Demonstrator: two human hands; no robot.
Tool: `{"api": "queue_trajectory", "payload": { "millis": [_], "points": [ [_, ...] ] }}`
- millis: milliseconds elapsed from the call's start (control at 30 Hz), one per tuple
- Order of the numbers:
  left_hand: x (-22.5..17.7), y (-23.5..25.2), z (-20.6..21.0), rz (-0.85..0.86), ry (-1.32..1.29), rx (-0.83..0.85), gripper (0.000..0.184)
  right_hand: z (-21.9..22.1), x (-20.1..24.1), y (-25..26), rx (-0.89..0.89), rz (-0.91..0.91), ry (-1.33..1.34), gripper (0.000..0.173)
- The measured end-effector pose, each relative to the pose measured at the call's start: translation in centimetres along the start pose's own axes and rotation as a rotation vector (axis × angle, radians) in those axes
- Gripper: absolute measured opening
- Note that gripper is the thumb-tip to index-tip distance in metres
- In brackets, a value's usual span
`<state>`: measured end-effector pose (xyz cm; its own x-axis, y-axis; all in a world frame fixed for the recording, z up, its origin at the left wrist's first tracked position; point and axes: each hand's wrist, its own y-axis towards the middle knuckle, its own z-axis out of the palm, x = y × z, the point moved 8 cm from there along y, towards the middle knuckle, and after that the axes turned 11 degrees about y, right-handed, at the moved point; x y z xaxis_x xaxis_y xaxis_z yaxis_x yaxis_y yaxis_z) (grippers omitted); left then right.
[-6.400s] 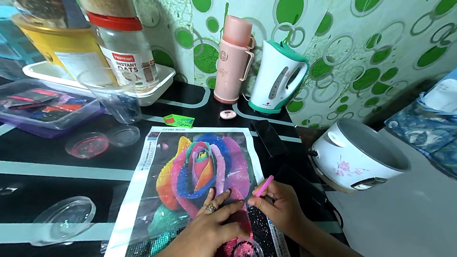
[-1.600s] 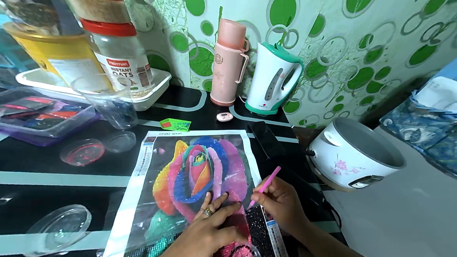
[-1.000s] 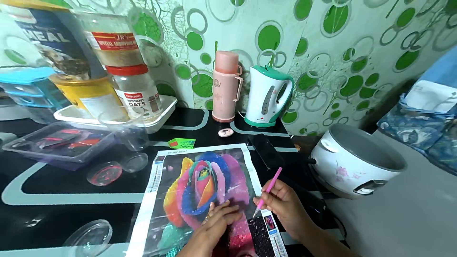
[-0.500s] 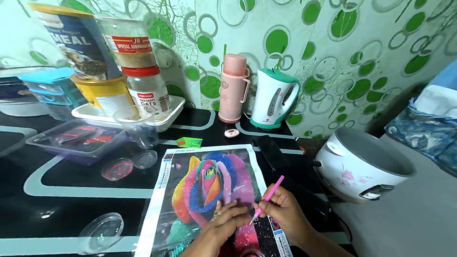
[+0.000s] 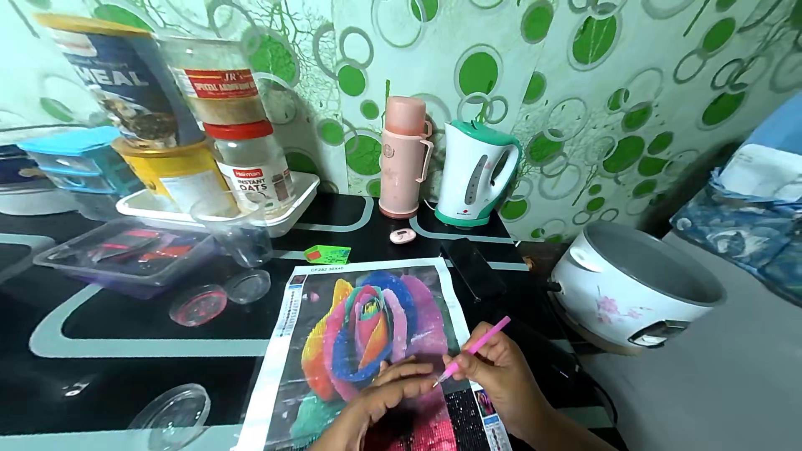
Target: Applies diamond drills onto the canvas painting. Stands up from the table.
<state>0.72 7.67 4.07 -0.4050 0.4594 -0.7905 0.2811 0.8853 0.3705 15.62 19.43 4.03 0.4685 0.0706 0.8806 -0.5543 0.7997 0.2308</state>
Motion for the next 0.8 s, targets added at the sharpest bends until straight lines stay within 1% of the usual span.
{"api": "queue_trajectory", "payload": {
  "millis": [333, 533, 800],
  "points": [
    [0.06, 0.20, -0.19, 0.000, -0.126, 0.009, 0.089, 0.29, 0.12, -0.14, 0.024, -0.002, 0.062, 0.020],
    [0.46, 0.19, -0.02, 0.012, -0.312, 0.030, 0.085, 0.39, 0.23, -0.16, 0.042, -0.024, 0.088, 0.019],
    [0.56, 0.27, -0.05, 0.052, -0.407, 0.034, 0.080, 0.71, 0.47, -0.23, 0.073, -0.039, 0.115, 0.019]
  ]
}}
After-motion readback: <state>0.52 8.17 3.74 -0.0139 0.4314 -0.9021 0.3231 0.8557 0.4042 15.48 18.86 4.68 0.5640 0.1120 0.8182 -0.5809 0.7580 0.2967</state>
